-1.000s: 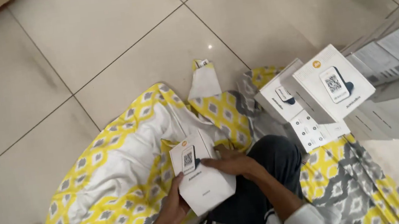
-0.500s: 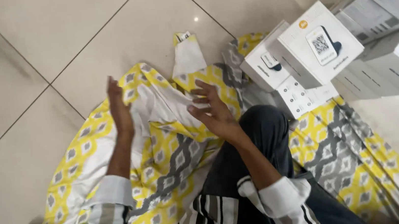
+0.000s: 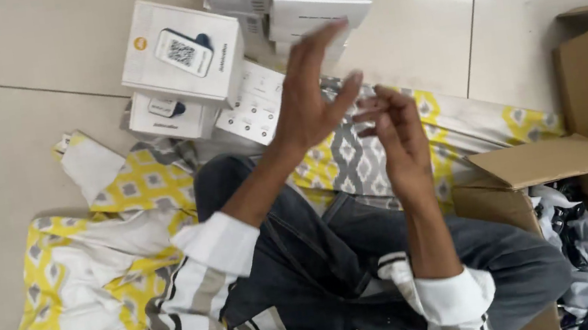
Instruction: The person unboxes and inspects electronic communication devices from retail and shipping packaging.
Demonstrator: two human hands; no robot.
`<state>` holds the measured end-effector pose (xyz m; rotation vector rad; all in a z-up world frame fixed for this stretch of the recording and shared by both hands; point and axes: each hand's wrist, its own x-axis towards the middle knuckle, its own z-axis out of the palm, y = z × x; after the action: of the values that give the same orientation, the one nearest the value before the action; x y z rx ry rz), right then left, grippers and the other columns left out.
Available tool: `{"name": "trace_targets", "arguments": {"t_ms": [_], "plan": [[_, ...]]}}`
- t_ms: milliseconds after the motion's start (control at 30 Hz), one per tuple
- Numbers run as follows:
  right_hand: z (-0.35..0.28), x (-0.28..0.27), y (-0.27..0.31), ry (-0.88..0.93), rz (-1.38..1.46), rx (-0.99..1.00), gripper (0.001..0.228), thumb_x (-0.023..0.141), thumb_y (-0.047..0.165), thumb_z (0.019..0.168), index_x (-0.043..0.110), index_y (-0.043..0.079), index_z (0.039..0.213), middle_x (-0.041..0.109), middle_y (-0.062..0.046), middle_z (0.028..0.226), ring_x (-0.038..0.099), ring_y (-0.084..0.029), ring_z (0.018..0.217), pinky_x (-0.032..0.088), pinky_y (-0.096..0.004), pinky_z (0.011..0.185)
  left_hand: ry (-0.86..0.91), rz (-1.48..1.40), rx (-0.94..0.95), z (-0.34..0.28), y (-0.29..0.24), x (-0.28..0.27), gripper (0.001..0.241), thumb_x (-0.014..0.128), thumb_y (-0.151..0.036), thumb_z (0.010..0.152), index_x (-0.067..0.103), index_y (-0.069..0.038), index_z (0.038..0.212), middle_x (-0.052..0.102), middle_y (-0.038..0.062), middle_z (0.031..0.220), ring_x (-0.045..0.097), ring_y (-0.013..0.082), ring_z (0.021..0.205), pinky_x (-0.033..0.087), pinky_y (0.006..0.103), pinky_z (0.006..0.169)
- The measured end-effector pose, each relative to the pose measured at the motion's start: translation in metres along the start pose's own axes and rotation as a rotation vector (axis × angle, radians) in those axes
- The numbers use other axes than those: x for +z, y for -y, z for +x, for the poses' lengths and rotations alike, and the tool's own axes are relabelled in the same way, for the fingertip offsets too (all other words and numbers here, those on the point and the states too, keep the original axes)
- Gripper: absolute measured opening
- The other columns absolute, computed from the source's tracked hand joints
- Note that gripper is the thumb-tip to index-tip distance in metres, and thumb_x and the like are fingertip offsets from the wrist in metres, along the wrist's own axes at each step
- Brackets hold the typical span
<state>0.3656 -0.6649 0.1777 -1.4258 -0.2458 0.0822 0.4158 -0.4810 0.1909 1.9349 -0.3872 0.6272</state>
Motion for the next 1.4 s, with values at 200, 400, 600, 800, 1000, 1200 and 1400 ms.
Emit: {"name": "trace_targets", "arguments": {"t_ms": [200, 400, 600, 800, 1000, 1200, 1400], "plan": [[0.148, -0.057, -0.024, -0.117, -0.200, 0.016, 0.058, 0.047, 0.049, 0.110, 0.044, 0.006, 0.149, 0.060, -0.015, 0.141, 0.062, -0.025, 0.126, 0.056, -0.040, 0.101, -0.309, 0.549, -0.223, 0.104, 0.118, 0.040, 0.061, 0.073, -0.042, 0.096, 0.049, 0.000, 0.133, 0.057, 0.023, 0.130, 0.051, 0.0418, 0.128, 0.043, 0.0556, 0.108], [0.241, -0.047, -0.127, -0.042, -0.393, 0.276, 0.088, 0.049, 0.066, 0.102, 0.032, 0.005, 0.163, 0.051, -0.025, 0.160, 0.052, -0.037, 0.148, 0.041, -0.049, 0.124, -0.243, 0.339, -0.492, 0.080, 0.205, 0.066, 0.056, 0.048, -0.049, 0.109, 0.050, 0.000, 0.135, 0.059, 0.023, 0.134, 0.057, 0.0398, 0.128, 0.040, 0.0560, 0.117], [0.085, -0.057, -0.032, -0.175, -0.081, 0.195, 0.097, 0.054, 0.060, 0.102, 0.009, 0.002, 0.165, 0.030, -0.028, 0.165, 0.040, -0.041, 0.150, 0.037, -0.054, 0.123, -0.214, -0.180, -0.371, -0.008, 0.007, 0.036, 0.060, 0.051, -0.047, 0.114, 0.041, -0.002, 0.154, 0.050, 0.018, 0.139, 0.049, 0.0303, 0.134, 0.039, 0.0482, 0.118], [-0.042, -0.126, -0.080, -0.323, 0.107, 0.604, 0.088, 0.077, 0.040, 0.088, 0.039, 0.000, 0.156, 0.063, -0.019, 0.141, 0.061, -0.025, 0.126, 0.049, -0.036, 0.104, 0.260, -0.662, -1.005, -0.150, 0.032, 0.080, 0.076, 0.059, -0.057, 0.101, 0.049, 0.001, 0.150, 0.061, 0.016, 0.140, 0.056, 0.0270, 0.131, 0.042, 0.0394, 0.111], [-0.028, -0.142, -0.097, -0.273, -0.311, 0.775, 0.084, 0.084, 0.047, 0.077, 0.057, -0.002, 0.140, 0.076, -0.016, 0.115, 0.073, -0.023, 0.101, 0.055, -0.035, 0.090, 0.194, -0.886, -1.388, -0.187, 0.053, 0.097, 0.081, 0.064, -0.059, 0.088, 0.046, -0.006, 0.146, 0.058, 0.010, 0.132, 0.059, 0.0303, 0.121, 0.054, 0.0446, 0.102], [0.001, -0.146, -0.123, -0.171, -0.366, 0.804, 0.081, 0.084, 0.048, 0.074, 0.065, -0.004, 0.134, 0.078, -0.017, 0.108, 0.076, -0.026, 0.098, 0.057, -0.037, 0.089, 0.086, -0.858, -1.426, -0.201, 0.074, 0.105, 0.083, 0.066, -0.060, 0.089, 0.050, 0.001, 0.142, 0.061, 0.018, 0.127, 0.062, 0.0310, 0.118, 0.055, 0.0443, 0.101], [0.028, -0.161, -0.152, -0.147, -0.401, 0.858, 0.098, 0.091, 0.049, 0.064, 0.053, 0.001, 0.140, 0.078, -0.021, 0.107, 0.078, -0.029, 0.097, 0.056, -0.042, 0.096, -0.036, -0.839, -1.576, -0.205, 0.067, 0.100, 0.057, 0.076, -0.040, 0.090, 0.053, -0.007, 0.131, 0.062, 0.010, 0.119, 0.062, 0.0226, 0.103, 0.057, 0.0380, 0.086]]}}
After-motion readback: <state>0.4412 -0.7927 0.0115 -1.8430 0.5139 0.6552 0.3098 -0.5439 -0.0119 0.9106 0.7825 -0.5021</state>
